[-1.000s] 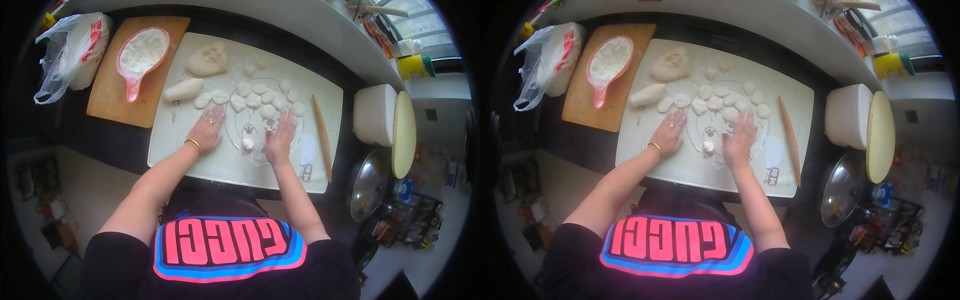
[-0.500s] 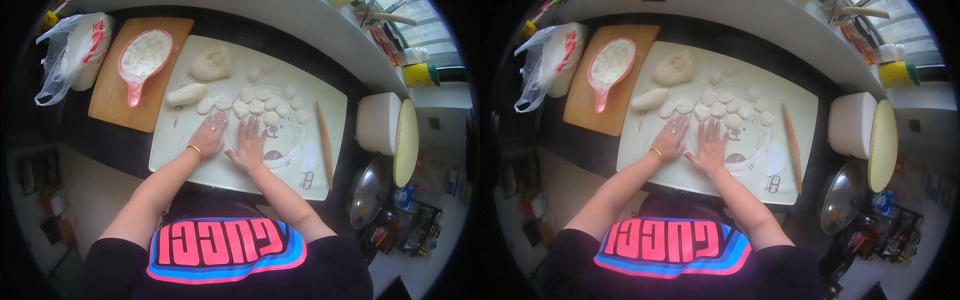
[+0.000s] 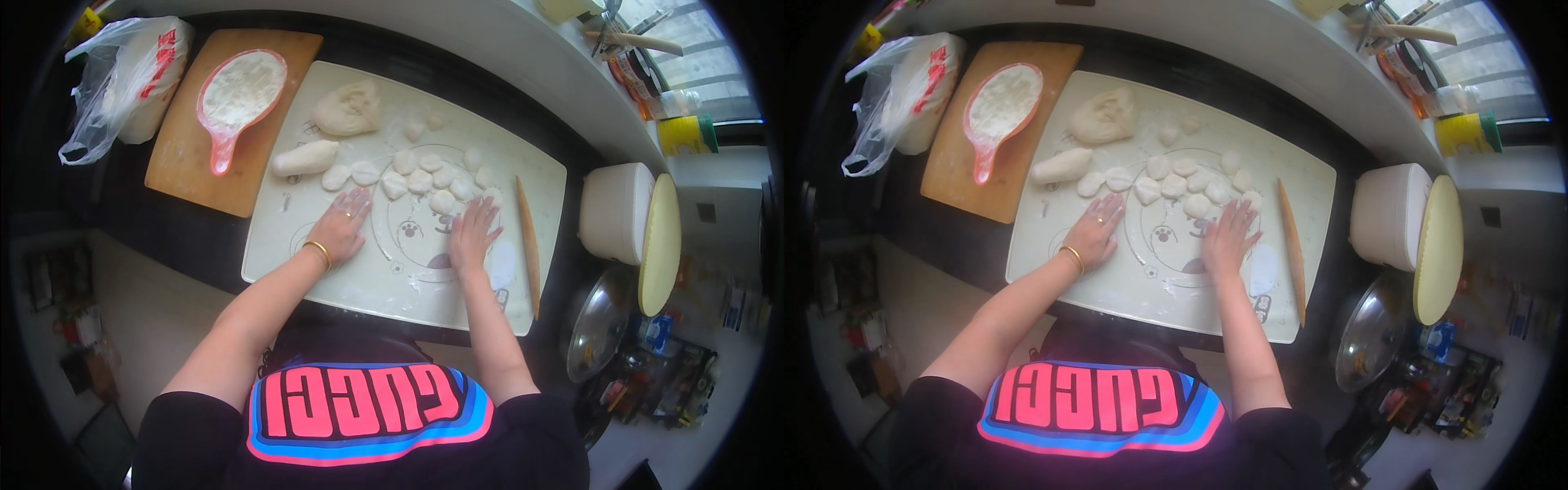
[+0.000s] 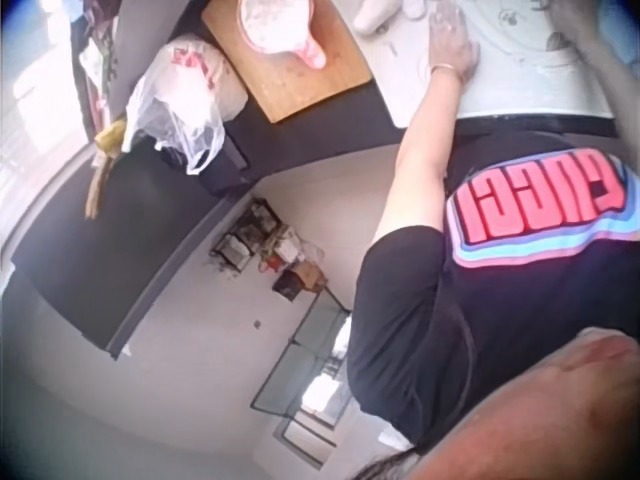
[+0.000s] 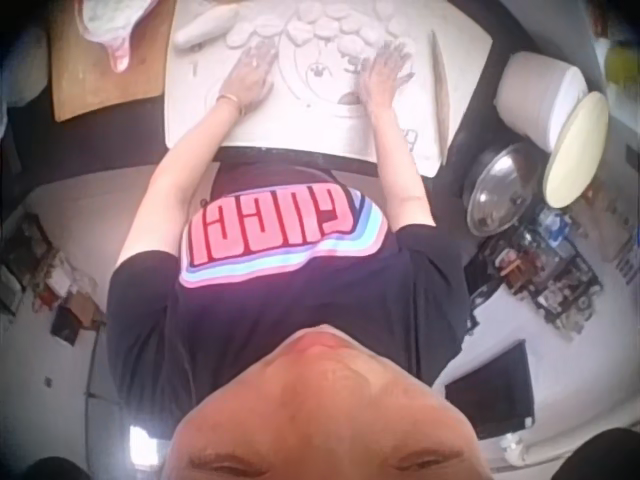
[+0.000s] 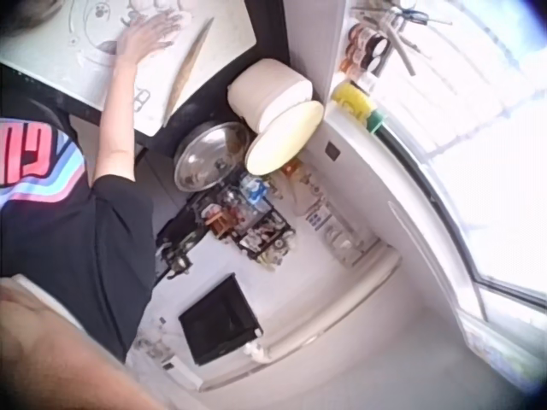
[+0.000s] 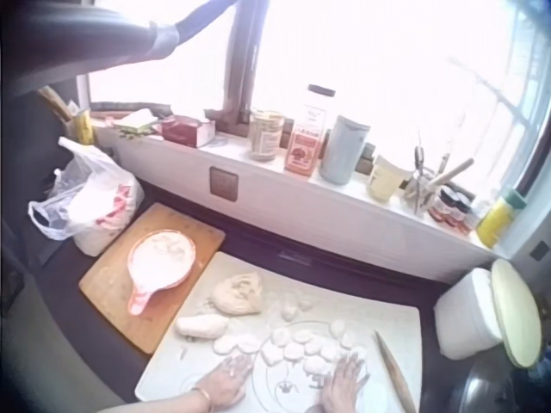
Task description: The person flattens small dough balls into thin circular discs using a wooden rolling pin on a floured mat. They repeatedly pick up dough pieces, roll them out, and place the finished wrappers on the mat.
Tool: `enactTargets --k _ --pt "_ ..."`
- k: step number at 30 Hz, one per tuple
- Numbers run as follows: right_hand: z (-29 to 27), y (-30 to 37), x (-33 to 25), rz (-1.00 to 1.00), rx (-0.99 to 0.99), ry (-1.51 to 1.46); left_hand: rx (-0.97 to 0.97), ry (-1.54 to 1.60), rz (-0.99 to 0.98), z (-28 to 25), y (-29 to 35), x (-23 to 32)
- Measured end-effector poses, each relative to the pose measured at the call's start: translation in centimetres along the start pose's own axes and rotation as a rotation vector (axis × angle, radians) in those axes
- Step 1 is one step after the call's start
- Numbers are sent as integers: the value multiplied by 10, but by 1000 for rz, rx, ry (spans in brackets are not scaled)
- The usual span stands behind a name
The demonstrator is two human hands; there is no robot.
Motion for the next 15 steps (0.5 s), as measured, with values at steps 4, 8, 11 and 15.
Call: enactTargets --k 4,8,11,15 --pt "-8 -75 -38 -178 239 -111 1 -15 -2 -2 0 -2" --pt "2 -132 -95 -414 202 -314 7 -6 18 -2 -3 -2" --pt "18 -144 -112 -304 11 -309 -9 23 23 0 -3 -2" --pt "12 -121 -104 -204 6 -698 4 5 15 -2 -2 -1"
Point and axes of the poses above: each hand's wrist, its own y-axis away from the middle knuckle, its own z-axis out of the palm, x = y × z, the point moved 3 cm from there along -y, towards the middle knuckle, and after that the axes turned 7 degrees about -y, right-handed, at the moved point
